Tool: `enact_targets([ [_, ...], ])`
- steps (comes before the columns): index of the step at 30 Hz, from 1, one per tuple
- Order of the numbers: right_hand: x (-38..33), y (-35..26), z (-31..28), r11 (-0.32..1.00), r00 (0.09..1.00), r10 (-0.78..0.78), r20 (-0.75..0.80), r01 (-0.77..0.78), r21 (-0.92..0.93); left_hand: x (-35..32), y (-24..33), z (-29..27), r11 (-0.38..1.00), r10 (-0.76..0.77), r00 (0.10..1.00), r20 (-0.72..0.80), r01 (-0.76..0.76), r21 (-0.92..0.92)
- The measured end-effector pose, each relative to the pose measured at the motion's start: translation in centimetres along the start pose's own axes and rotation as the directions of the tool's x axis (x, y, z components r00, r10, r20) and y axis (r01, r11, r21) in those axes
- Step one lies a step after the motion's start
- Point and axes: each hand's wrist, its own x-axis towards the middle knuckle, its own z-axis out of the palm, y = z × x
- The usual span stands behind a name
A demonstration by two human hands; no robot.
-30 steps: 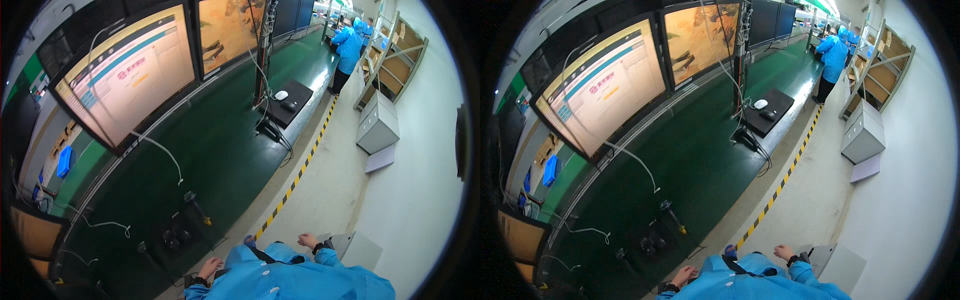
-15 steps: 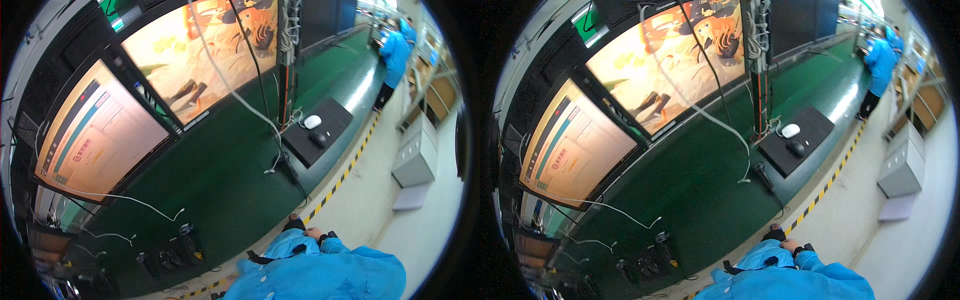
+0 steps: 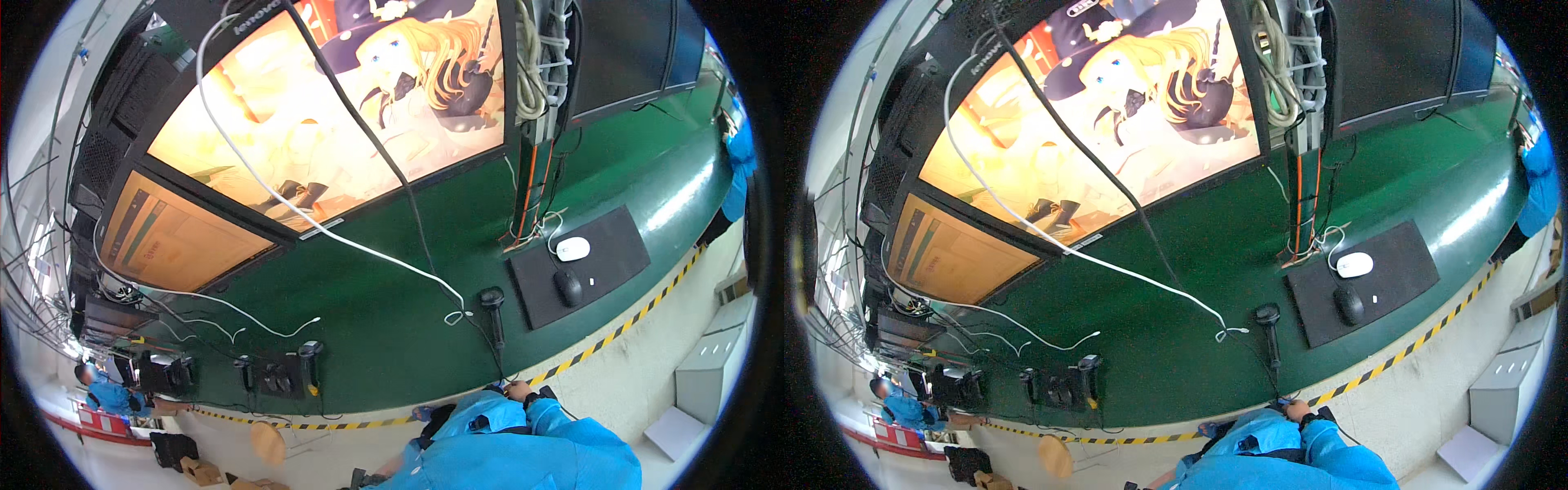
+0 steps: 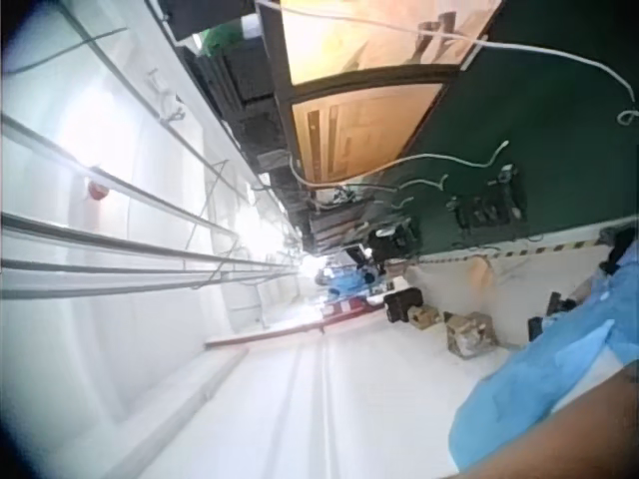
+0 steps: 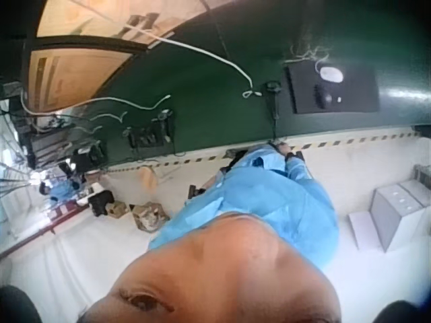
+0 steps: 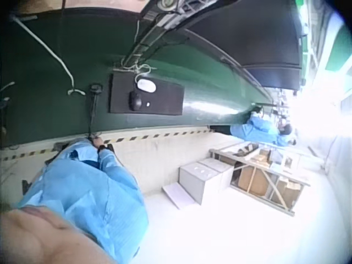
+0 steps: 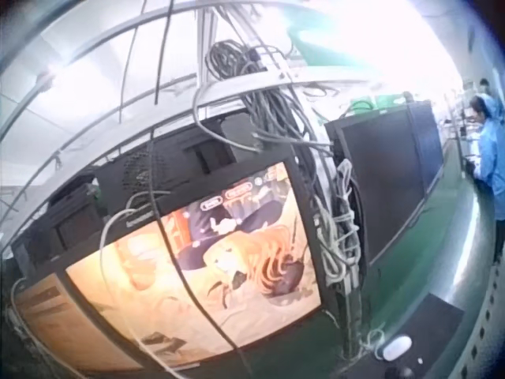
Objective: Scanning barcodes on mobile devices and connecting charging cables in an industrial facility.
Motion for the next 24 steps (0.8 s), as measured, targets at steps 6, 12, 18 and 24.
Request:
enact_targets([
  [6, 0.9, 0.8, 1.0, 0.947, 0.99, -0.139, -0.003, 0.132, -0.292, -2.8, -2.4, 4.1, 0.999, -0.023, 1.0, -0.007, 0.023, -0.023],
  [12, 1.1, 2.2, -0.3, 0.966, 0.987, -0.157, 0.016, 0.157, -0.206, -2.0, -3.7, 6.9, 0.998, 0.009, 0.998, -0.064, -0.013, -0.061],
  [18, 2.5, 6.9, -2.5, 0.94, 0.99, -0.139, 0.025, 0.139, -0.31, -2.2, -1.8, 8.4, 0.989, -0.002, 0.999, -0.037, -0.003, -0.151],
  [24, 1.0, 10.1, -2.6, 0.936, 0.988, -0.149, 0.029, 0.15, -0.319, 2.0, -8.1, 11.4, 0.996, 0.046, 0.997, 0.068, -0.04, -0.078],
])
